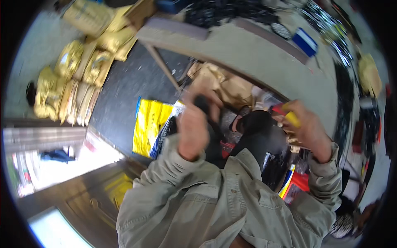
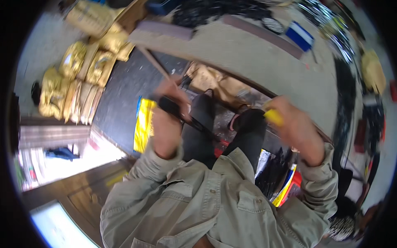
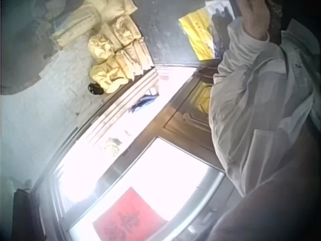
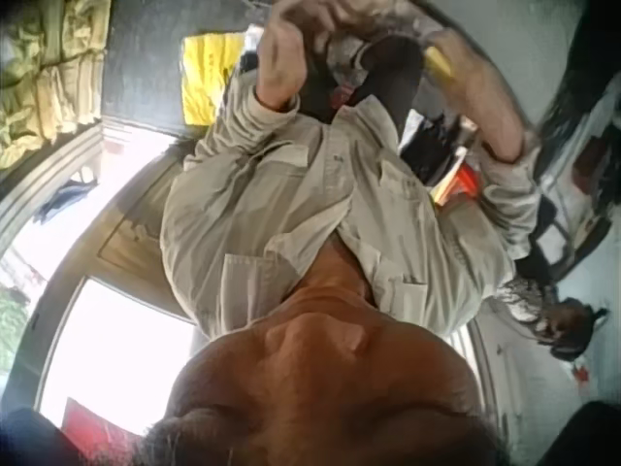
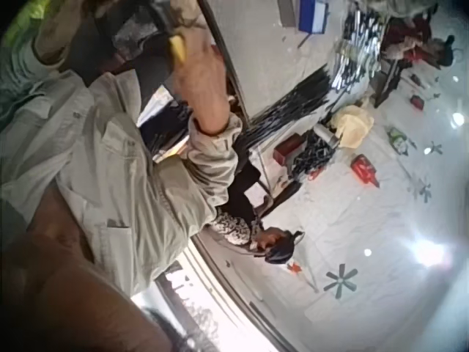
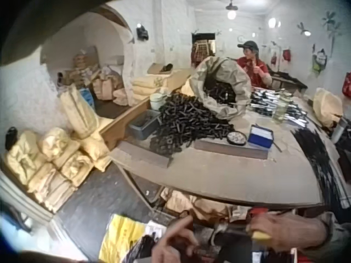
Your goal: Assembling bundles of black rods into plastic connectors at a factory workbench.
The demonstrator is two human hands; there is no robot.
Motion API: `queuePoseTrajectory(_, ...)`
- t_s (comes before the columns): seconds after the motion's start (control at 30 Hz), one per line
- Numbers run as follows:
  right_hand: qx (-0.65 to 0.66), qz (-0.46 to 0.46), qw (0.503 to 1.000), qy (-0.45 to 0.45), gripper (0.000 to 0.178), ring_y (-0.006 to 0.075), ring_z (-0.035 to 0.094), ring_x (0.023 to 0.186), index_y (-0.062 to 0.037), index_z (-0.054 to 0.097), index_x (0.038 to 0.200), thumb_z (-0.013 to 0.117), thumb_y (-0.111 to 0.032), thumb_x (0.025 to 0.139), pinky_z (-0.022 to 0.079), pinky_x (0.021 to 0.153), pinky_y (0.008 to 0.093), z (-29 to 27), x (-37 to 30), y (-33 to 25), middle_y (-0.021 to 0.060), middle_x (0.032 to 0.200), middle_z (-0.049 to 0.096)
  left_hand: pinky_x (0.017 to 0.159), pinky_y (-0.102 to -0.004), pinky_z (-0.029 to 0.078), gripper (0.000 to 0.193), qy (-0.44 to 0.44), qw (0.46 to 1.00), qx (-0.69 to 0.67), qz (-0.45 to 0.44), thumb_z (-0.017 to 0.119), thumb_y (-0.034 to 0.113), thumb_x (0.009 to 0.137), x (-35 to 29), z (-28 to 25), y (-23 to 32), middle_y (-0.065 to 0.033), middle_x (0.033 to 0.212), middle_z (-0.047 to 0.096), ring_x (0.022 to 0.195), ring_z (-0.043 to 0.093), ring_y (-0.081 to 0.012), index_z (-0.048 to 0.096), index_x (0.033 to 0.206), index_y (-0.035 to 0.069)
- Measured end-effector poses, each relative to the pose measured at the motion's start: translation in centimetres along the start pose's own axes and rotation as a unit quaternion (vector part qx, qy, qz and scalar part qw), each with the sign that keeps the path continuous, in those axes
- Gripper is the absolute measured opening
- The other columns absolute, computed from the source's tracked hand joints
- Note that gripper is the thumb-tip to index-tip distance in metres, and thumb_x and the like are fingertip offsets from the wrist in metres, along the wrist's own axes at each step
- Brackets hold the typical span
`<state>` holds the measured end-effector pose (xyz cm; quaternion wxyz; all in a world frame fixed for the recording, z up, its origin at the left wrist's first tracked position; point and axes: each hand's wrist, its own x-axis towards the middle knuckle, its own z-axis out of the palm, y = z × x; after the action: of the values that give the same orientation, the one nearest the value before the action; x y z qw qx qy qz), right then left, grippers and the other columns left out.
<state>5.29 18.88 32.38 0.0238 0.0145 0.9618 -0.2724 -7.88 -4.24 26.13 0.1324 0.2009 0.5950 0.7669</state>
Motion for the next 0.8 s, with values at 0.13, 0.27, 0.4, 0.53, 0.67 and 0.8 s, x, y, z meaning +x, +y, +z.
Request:
queuePoseTrajectory(0.13,-0.286,0.108,0.949,0.081,0.025,0.0368,0.057,0.085,-0.0058,0.045,0.107,0.054,-0.017,0.085,0.046,0.066,0.0409,-0.5,1.1,6.6,0.0175,0.098,0.053,0.052,-0.0208,0.035,0.06,0.231,0.932,-0.182,0.212,0.044,0.054,0.086,0.1,-11.2,8.6,0.0009,0.074,0.046,0.06,0.041,-0.0084,0.046,0.117,0.002)
queuePoseTrajectory(0.27,-0.3,0.101,0.938,0.139,0.03,0.0364,0.055,0.089,-0.0067,0.048,0.109,0.057,-0.021,0.083,0.045,0.069,0.04,0.3,2.4,13.2,0.0142,0.103,0.054,0.044,-0.0214,0.028,0.062,0.082,0.9,-0.123,0.41,0.042,0.058,0.084,-4.3,-17.9,13.9,0.0028,0.064,0.042,0.049,0.034,-0.0059,0.049,0.115,0.005)
queuePoseTrajectory(0.4,-0.318,0.101,0.928,0.167,0.034,0.0361,0.053,0.096,-0.0052,0.047,0.114,0.056,-0.02,0.085,0.044,0.077,0.0384,-0.4,0.6,14.3,0.0154,0.109,0.053,0.043,-0.0234,0.027,0.051,0.141,0.911,-0.022,0.388,0.041,0.05,0.089,-1.6,-19.4,4.8,0.0011,0.057,0.042,0.046,0.036,-0.008,0.051,0.117,0.008)
queuePoseTrajectory(0.53,-0.2,0.218,0.933,0.204,0.037,0.0326,0.051,0.106,-0.0031,0.048,0.116,0.058,-0.016,0.083,0.041,0.087,0.0354,-2.6,-4.5,18.5,0.0168,0.113,0.053,0.071,-0.0284,0.045,0.031,0.054,0.937,0.342,-0.042,0.042,0.018,0.091,2.9,-18.5,-11.1,-0.0128,0.085,0.062,0.076,0.057,-0.0201,0.054,0.11,-0.003)
queuePoseTrajectory(0.67,-0.256,0.199,0.914,0.245,0.042,0.0325,0.053,0.101,-0.0022,0.049,0.113,0.064,-0.022,0.08,0.043,0.084,0.0364,-1.7,-5.0,20.7,0.0178,0.11,0.054,0.088,-0.0308,0.042,0.044,0.01,0.903,0.38,-0.202,0.044,0.027,0.092,0.2,-30.5,-30.8,-0.0194,0.11,0.058,0.103,0.055,-0.0305,0.042,0.125,-0.002)
queuePoseTrajectory(0.8,-0.359,0.345,0.839,0.22,0.044,0.0345,0.054,0.095,-0.0016,0.052,0.106,0.064,-0.033,0.077,0.046,0.077,0.0396,-4.5,-8.9,23.8,0.0172,0.101,0.055,0.101,-0.0551,0.018,0.073,-0.035,0.776,0.553,-0.302,0.045,0.047,0.087,1.1,-25.3,-35.4,-0.0204,0.135,0.037,0.124,0.033,-0.0405,0.013,0.142,0.012)
